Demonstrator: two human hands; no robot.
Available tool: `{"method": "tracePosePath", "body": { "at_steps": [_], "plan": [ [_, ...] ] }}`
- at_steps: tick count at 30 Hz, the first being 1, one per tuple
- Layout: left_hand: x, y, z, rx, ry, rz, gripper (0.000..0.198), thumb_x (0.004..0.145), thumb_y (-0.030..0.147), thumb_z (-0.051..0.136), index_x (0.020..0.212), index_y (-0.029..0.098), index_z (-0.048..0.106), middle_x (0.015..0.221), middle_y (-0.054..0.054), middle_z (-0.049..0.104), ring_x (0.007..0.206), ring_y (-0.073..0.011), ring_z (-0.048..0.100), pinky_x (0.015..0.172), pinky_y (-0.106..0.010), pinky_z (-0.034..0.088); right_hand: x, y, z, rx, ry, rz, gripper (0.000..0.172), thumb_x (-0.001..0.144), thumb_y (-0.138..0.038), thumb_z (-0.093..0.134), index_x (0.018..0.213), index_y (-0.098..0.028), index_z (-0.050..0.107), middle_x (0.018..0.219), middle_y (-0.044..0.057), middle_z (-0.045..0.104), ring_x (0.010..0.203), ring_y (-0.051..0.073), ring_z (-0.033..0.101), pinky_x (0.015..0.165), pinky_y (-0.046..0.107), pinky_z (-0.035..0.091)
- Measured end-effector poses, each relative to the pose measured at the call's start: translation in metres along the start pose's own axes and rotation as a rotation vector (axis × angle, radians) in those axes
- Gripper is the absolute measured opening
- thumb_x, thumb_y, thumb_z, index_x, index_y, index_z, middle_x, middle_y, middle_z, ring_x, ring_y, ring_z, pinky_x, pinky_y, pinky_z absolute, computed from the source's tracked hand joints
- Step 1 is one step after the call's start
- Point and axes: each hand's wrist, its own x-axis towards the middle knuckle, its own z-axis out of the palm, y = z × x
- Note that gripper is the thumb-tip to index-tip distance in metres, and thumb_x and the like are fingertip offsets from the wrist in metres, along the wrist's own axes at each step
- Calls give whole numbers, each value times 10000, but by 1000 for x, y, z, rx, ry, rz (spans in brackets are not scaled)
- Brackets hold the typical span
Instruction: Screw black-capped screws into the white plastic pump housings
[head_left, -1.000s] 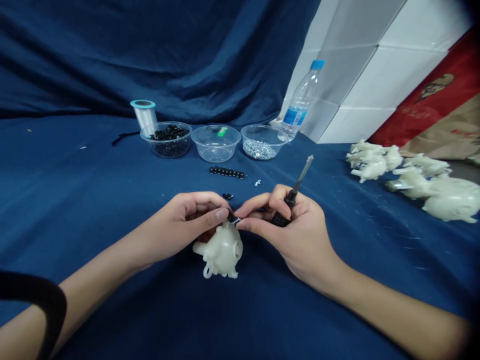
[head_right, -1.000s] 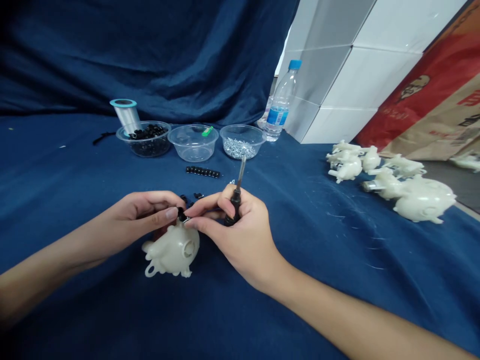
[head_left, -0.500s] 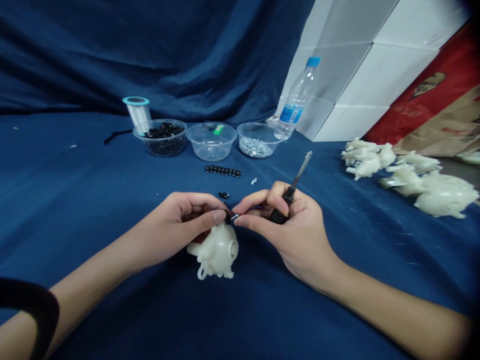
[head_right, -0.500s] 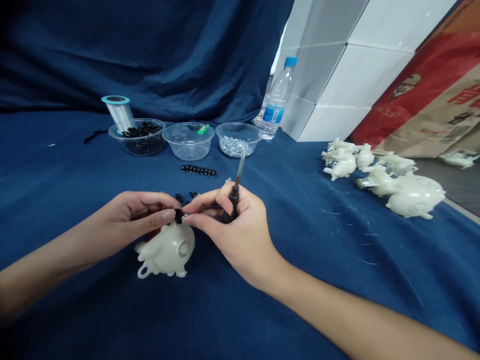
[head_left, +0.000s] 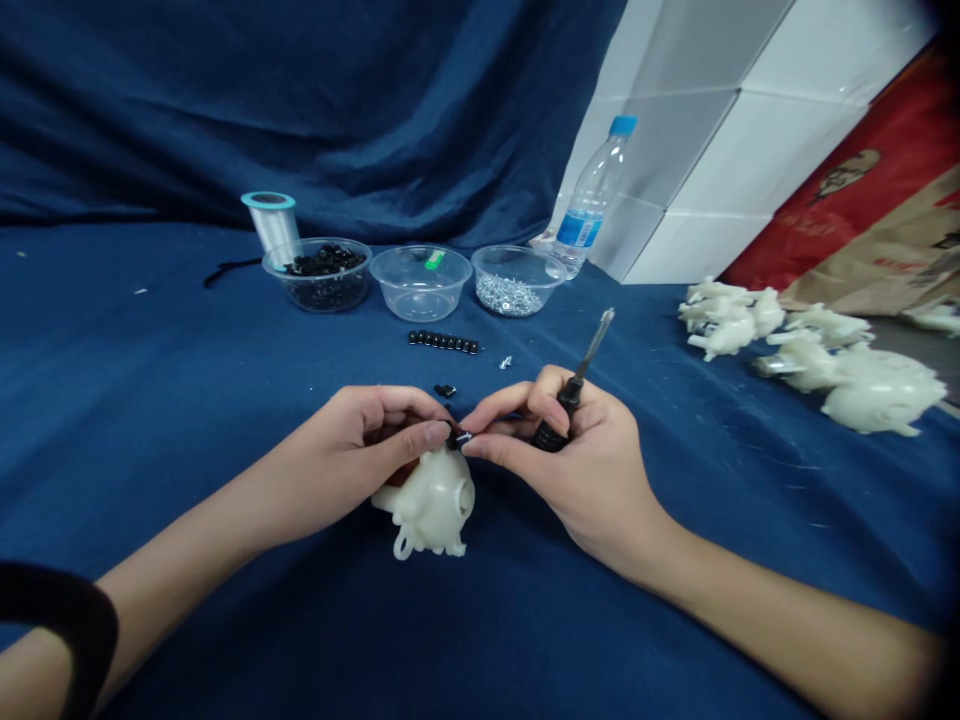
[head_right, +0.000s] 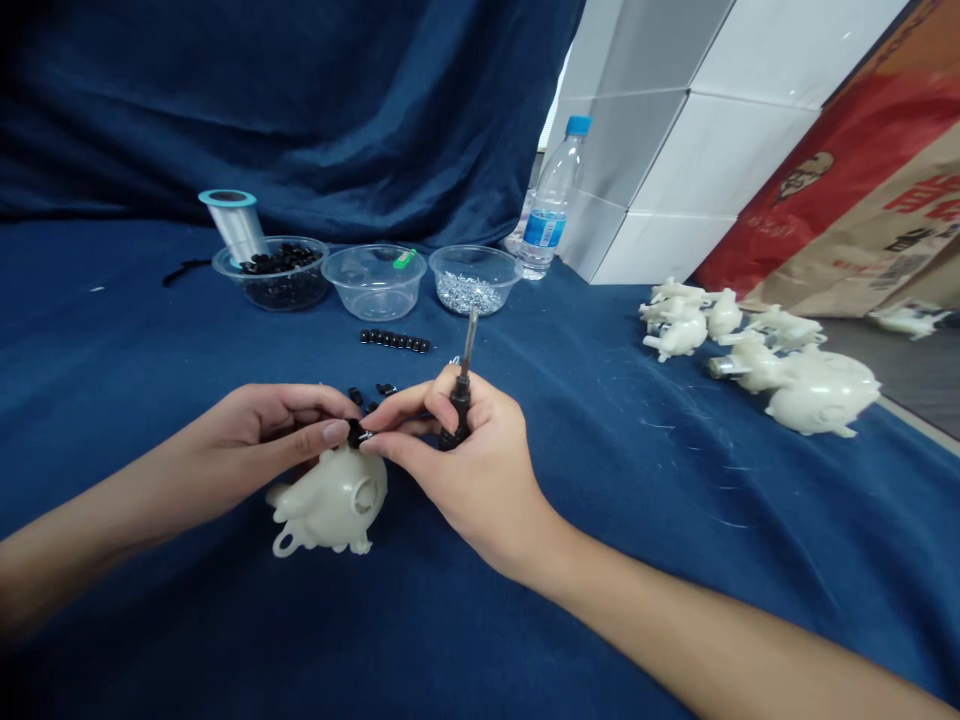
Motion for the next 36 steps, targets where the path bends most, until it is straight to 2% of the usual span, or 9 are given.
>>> {"method": "tracePosePath", "body": {
  "at_steps": [4,10,20,26,30,36],
  "plan": [
    [-1,1,2,-8,22,7,235,869,406,661,982,203,699,626,60,580,528,-48,468,462,-117,364,-1,0,-1,-3,0,0,487,694,-62,803,643,-226,348,784,2,749,791,159,722,768,281,612],
    [1,0,1,-16,10,19,237,875,409,655,1007,217,694,645,61,596,541,-46,492,473,-115,383,-2,0,-1,-24,5,-3,490,682,-62,811,639,-226,352,786,6,751,790,168,723,777,299,612],
    [-1,-2,2,-17,-7,-12,191,883,375,642,973,236,738,692,42,619,582,-61,501,517,-134,390,-2,-3,3,-71,20,7,497,651,-46,818,591,-224,358,737,17,753,709,170,729,679,262,630],
    [-5,-1,5,-15,12,-45,201,877,392,640,944,239,752,643,45,607,551,-66,477,493,-138,371,-1,-2,2,-14,17,24,511,651,-45,821,560,-220,350,700,4,755,741,178,743,701,262,638],
    [-6,-2,7,4,30,-12,232,871,432,637,961,251,750,679,43,628,570,-68,488,506,-139,382,-1,-1,2,-7,21,3,510,645,-20,809,548,-218,349,667,-9,746,728,161,739,687,232,630],
    [-8,-1,9,21,42,-10,177,862,336,634,938,231,754,666,42,596,562,-74,438,494,-153,343,-2,-3,5,-16,24,7,505,637,-4,799,530,-212,351,650,-12,730,726,172,741,662,244,634]
  ]
}}
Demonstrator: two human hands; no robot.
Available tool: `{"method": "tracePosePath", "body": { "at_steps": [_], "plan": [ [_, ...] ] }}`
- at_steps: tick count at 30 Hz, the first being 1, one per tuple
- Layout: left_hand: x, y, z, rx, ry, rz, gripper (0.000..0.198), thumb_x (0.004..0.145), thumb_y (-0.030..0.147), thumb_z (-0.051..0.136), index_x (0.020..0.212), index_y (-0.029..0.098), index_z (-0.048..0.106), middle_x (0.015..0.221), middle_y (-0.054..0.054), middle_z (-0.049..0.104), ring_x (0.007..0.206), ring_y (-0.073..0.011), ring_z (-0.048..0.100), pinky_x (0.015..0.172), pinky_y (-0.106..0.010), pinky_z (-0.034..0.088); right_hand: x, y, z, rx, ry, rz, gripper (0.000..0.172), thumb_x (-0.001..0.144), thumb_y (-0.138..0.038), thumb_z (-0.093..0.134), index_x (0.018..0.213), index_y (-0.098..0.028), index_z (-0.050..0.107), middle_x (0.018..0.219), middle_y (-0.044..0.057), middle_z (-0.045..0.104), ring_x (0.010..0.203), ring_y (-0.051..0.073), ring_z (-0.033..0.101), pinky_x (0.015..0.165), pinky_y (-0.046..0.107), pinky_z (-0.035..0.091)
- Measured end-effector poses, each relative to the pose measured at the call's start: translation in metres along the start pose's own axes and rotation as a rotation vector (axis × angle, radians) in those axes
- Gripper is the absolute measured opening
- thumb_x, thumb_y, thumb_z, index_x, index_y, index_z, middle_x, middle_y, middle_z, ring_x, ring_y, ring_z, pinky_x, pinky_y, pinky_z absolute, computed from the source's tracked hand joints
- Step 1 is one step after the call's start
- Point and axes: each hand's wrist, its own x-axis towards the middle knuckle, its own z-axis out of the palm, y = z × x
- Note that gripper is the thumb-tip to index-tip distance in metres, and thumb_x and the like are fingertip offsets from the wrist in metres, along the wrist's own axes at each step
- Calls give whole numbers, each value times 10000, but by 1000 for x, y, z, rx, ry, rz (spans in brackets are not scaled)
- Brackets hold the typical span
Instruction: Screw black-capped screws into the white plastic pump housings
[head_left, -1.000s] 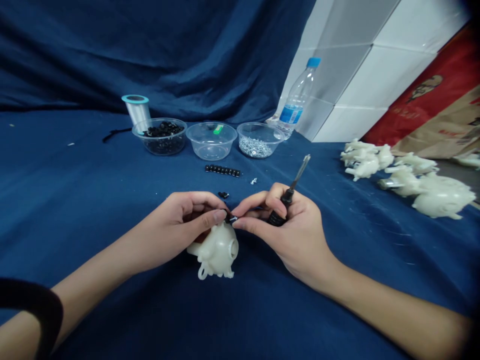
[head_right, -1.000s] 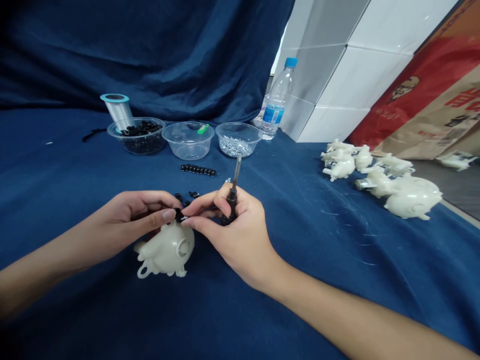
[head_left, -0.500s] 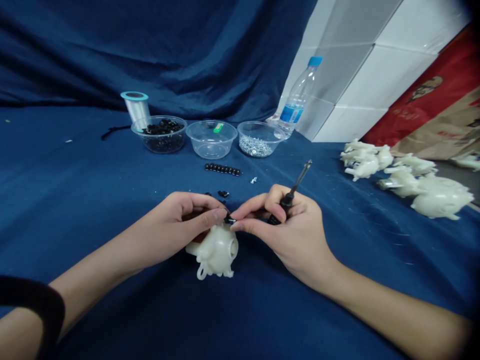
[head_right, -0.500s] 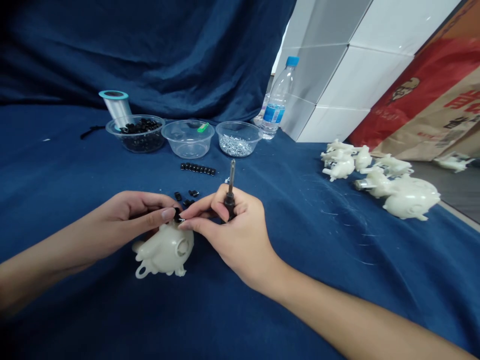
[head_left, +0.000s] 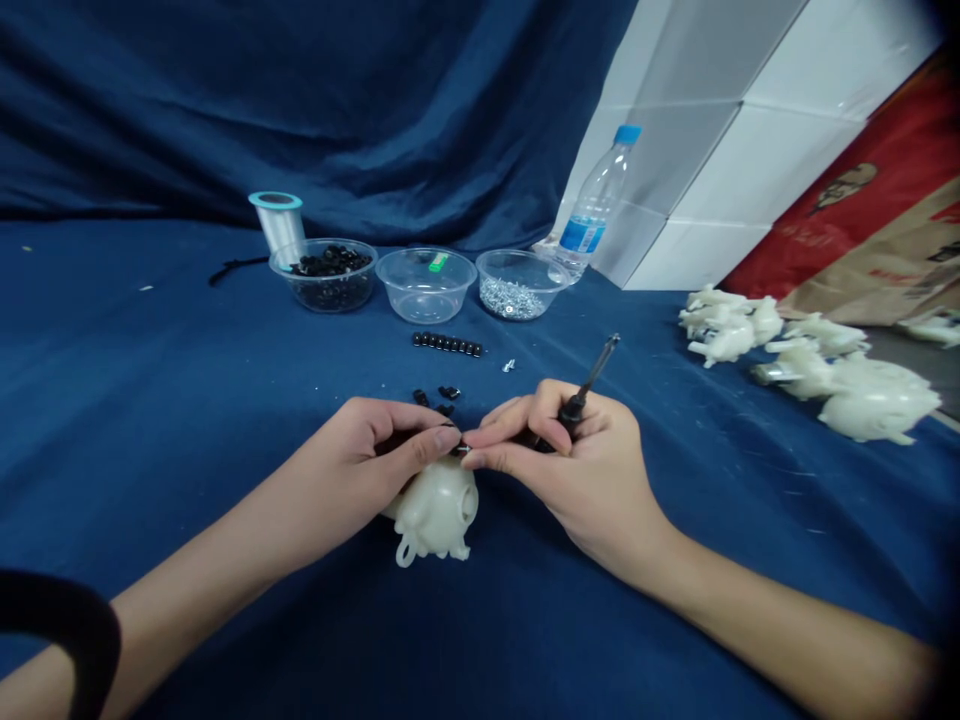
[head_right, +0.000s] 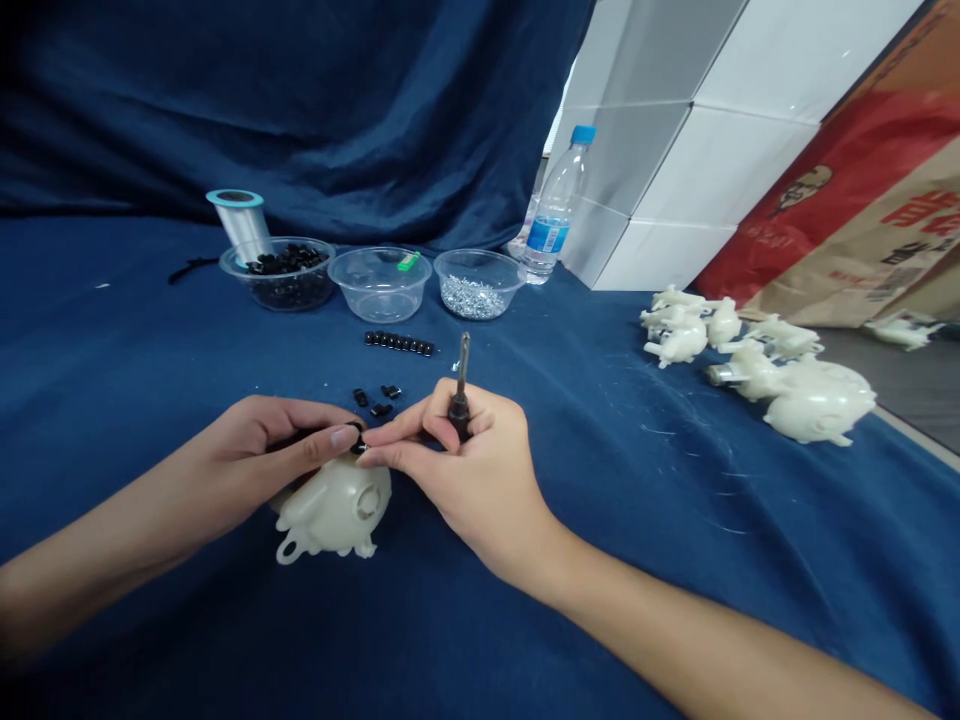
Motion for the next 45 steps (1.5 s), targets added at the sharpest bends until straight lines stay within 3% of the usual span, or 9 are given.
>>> {"method": "tracePosePath", "body": {
  "at_steps": [9,18,25,28,31,34,37,41,45],
  "plan": [
    [-1,5,2,93,25,20,228,881,341,567,763,192,692,667,17,576,606,-118,431,541,-218,336,-2,-1,1,-17,0,26,482,664,-37,789,553,-218,357,659,-7,717,750,192,742,692,289,630],
    [-3,2,2,57,41,-34,279,883,407,579,1026,207,710,739,1,644,615,-137,502,550,-236,361,0,-1,-1,40,-24,113,527,608,-73,843,570,-220,339,720,13,747,704,193,738,669,294,628],
    [-4,8,3,45,14,-69,340,893,455,567,1047,181,698,749,-9,637,648,-148,521,589,-250,389,1,1,-5,57,-57,86,514,639,-125,846,591,-215,343,811,33,754,735,191,734,707,313,622],
    [-4,7,3,45,37,-70,360,890,484,568,1024,178,703,703,8,595,612,-131,484,568,-237,382,3,-3,-11,-23,-26,18,481,751,-231,794,634,-218,327,807,12,712,694,153,696,669,285,589],
    [-3,6,3,51,49,-79,362,882,493,581,1007,178,707,714,4,601,615,-131,489,567,-237,390,7,-20,-23,-313,-105,-46,303,947,-369,570,735,-214,420,688,-46,556,532,83,528,529,228,480],
    [-3,3,2,50,29,-60,358,886,507,572,954,182,704,725,6,604,625,-123,493,571,-232,388,12,-46,-39,-770,-344,-84,100,988,-304,493,996,-233,562,891,1,602,797,132,585,679,243,503],
    [-2,1,1,42,31,-50,358,877,530,574,952,202,698,717,19,593,615,-112,480,554,-215,369,15,-62,-53,-982,-436,-260,218,964,-200,515,1146,-258,619,1053,33,640,958,167,610,825,286,505],
    [-1,4,1,43,14,-82,361,873,543,565,872,206,695,667,32,550,579,-102,441,523,-203,341,7,-58,-67,-1004,-332,-510,231,875,-128,643,1058,-258,697,958,25,697,847,169,655,713,276,524],
    [0,4,0,75,31,-89,257,833,486,635,868,241,705,659,37,568,589,-115,465,519,-198,363,-9,-47,-71,-1063,-223,-660,330,835,-30,629,1091,-234,671,974,42,693,856,172,662,725,283,534]
  ]
}}
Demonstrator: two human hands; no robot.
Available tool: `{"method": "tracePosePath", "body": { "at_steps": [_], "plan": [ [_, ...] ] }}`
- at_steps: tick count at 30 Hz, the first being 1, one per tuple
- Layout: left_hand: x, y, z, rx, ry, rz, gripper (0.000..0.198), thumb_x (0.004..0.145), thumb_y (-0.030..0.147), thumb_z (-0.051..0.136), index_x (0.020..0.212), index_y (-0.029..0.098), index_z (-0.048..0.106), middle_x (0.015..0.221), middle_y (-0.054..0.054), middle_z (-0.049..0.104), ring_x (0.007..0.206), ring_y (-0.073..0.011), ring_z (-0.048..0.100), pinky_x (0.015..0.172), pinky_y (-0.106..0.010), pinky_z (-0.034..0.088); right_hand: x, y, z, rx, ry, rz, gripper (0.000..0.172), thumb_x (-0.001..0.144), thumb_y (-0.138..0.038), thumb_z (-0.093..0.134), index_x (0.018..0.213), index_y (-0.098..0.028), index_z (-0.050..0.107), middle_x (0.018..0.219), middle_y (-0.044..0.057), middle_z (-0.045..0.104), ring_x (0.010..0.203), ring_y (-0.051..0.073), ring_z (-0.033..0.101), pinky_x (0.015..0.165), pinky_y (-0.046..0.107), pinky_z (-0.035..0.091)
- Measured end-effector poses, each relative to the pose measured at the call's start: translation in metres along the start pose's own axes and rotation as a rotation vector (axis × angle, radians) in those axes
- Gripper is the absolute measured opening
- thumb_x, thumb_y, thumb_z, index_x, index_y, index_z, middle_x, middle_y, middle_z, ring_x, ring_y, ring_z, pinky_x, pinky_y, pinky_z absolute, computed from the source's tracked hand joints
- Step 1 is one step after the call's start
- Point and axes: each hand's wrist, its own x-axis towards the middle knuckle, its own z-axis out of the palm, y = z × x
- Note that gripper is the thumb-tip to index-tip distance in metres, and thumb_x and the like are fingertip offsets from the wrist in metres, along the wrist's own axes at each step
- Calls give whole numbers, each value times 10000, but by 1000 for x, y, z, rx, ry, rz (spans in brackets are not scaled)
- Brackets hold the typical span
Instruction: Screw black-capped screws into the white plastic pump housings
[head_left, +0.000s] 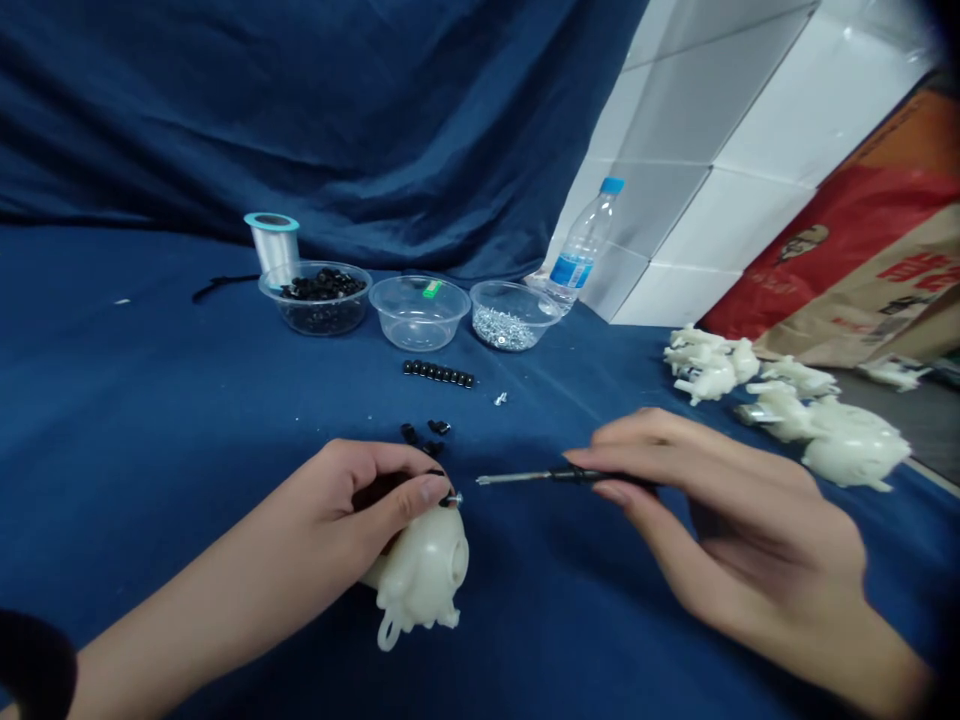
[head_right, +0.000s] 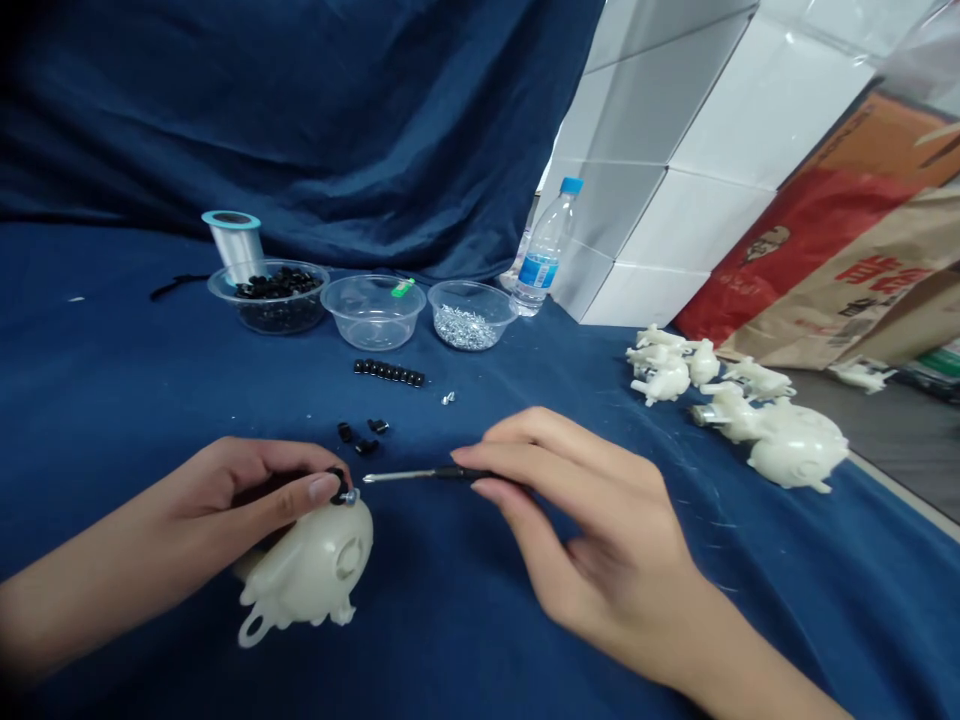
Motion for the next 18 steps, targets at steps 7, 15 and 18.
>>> {"method": "tracePosePath", "body": {
  "at_steps": [7,15,18],
  "plan": [
    [4,-7,-1,29,6,4,282,819,515,623,849,249,710,680,13,614,603,-145,505,520,-214,390,-4,-8,2,-96,-20,-21,316,820,-46,637,1061,-248,666,947,33,708,808,182,685,691,288,562],
    [3,-6,-2,-44,-34,-23,193,797,420,666,836,234,702,670,24,586,589,-118,460,523,-196,371,-3,-9,5,-34,-35,-16,317,826,-27,615,1068,-223,671,965,45,701,836,170,674,686,263,561],
    [3,-4,-2,-30,-15,-26,217,809,443,660,857,237,709,643,29,575,567,-112,443,505,-193,354,-2,-9,7,-20,-41,-18,305,829,-16,612,1066,-199,671,974,52,688,850,155,659,719,248,551]
  ]
}}
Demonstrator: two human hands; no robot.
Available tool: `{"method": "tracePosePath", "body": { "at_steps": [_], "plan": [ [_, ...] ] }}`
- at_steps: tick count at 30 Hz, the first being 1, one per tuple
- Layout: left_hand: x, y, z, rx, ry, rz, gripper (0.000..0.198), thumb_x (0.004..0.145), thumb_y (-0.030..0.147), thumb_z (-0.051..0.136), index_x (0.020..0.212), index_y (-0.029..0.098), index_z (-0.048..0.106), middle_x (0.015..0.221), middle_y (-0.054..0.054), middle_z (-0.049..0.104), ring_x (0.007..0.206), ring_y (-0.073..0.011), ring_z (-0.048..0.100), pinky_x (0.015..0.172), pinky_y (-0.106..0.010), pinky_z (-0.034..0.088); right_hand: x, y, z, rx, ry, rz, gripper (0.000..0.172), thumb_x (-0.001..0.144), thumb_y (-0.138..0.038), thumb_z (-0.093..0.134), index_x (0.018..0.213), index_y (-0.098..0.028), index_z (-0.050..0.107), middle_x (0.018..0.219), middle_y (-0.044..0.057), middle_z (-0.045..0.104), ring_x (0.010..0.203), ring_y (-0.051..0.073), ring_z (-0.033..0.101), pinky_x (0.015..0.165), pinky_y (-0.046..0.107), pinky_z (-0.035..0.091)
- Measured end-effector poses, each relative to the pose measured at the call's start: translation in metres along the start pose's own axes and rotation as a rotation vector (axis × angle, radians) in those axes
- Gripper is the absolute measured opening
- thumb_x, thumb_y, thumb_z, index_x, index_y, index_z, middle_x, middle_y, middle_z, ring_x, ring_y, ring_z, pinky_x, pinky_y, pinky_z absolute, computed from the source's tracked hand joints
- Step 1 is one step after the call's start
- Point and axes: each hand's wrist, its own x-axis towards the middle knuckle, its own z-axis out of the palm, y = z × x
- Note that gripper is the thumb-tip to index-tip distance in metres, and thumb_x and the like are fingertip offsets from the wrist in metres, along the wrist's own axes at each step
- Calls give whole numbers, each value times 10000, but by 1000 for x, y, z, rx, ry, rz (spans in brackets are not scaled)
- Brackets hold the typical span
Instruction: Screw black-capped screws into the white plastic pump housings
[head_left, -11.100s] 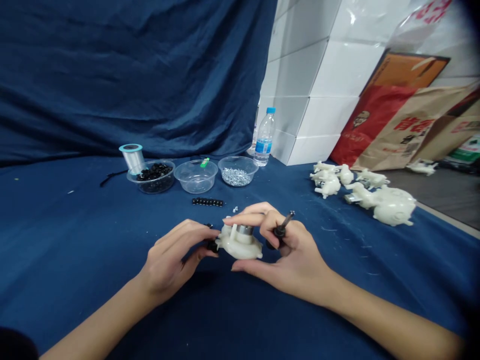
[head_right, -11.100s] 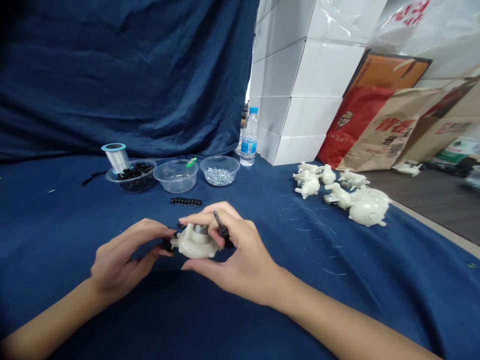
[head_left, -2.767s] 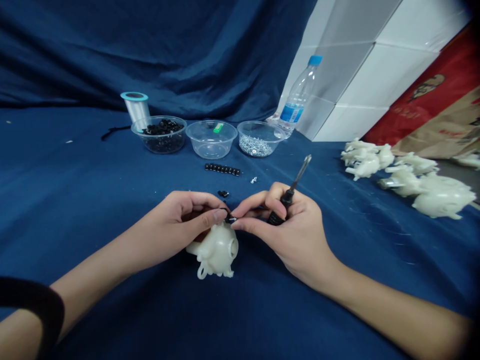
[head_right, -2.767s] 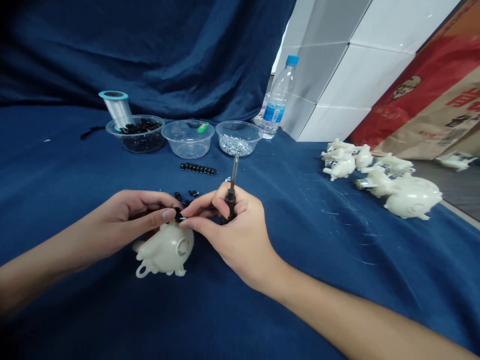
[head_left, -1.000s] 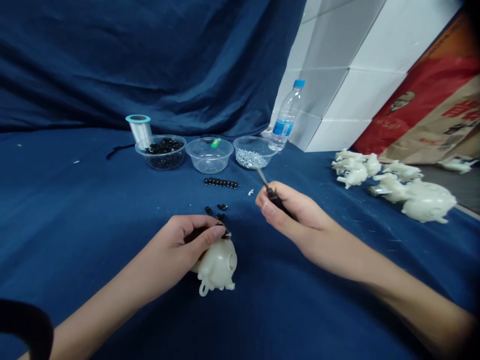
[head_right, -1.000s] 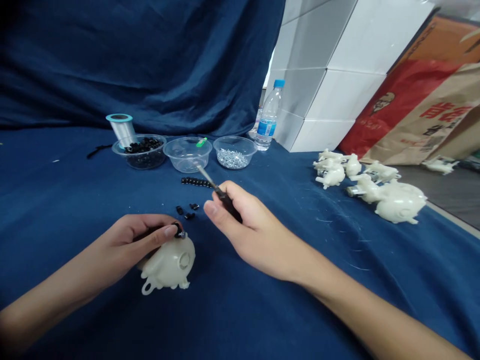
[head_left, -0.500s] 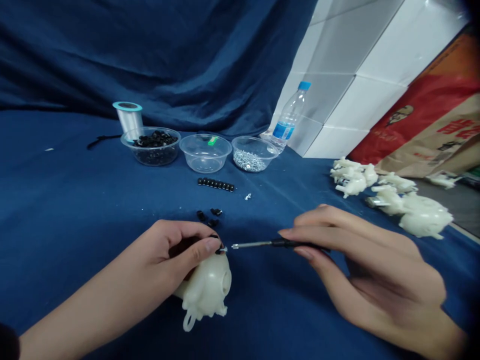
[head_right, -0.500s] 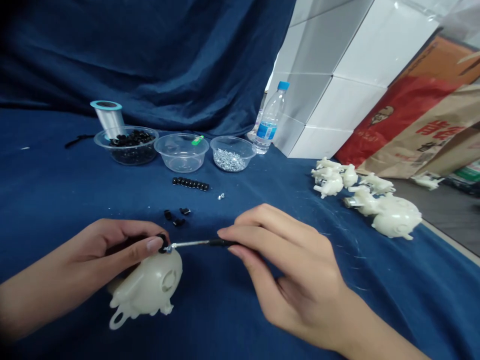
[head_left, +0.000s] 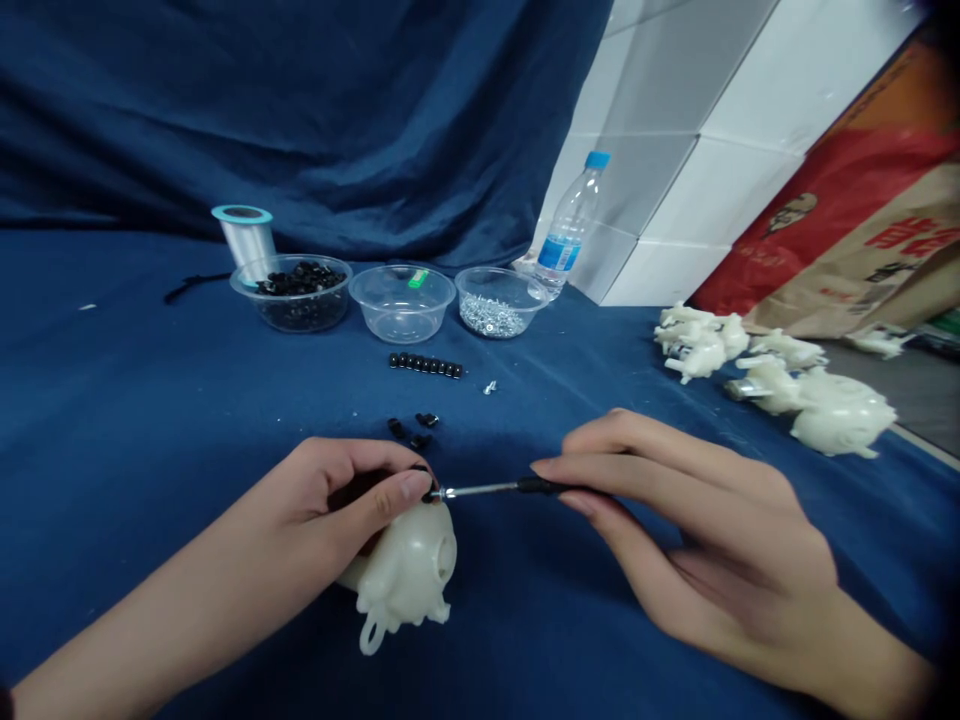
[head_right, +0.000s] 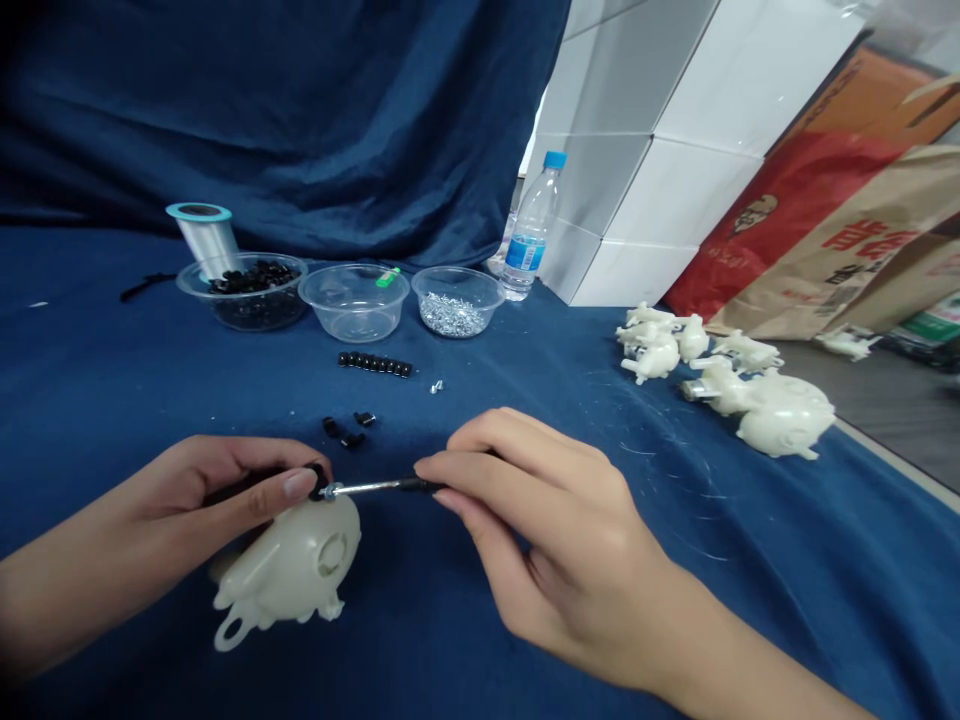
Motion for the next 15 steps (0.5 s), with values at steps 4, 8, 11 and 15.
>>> {"method": "tracePosePath", "body": {
  "at_steps": [4,8,11,15],
  "plan": [
    [-1,0,0,24,12,22,262,810,487,651,886,247,722,671,13,618,577,-128,477,523,-213,380,0,-1,0,-2,-37,13,302,843,-28,610,1086,-195,671,1010,61,664,877,154,642,737,246,540],
    [-1,-2,1,6,29,15,284,796,506,664,881,242,723,673,14,626,585,-130,495,528,-212,394,-4,0,0,-47,-100,30,293,865,-79,622,1130,-197,665,1043,73,607,860,154,625,714,261,530],
    [-2,0,3,2,41,19,298,801,521,657,838,230,711,648,23,602,579,-122,490,515,-204,382,-9,1,0,-99,-97,17,332,888,-61,593,1183,-199,655,963,57,585,768,129,607,641,254,504],
    [-5,3,3,35,61,18,342,825,542,618,751,212,670,659,21,585,612,-129,494,539,-212,389,-14,2,1,-174,-101,-53,326,907,-76,596,1220,-153,646,938,57,610,750,120,590,633,247,481]
  ]
}}
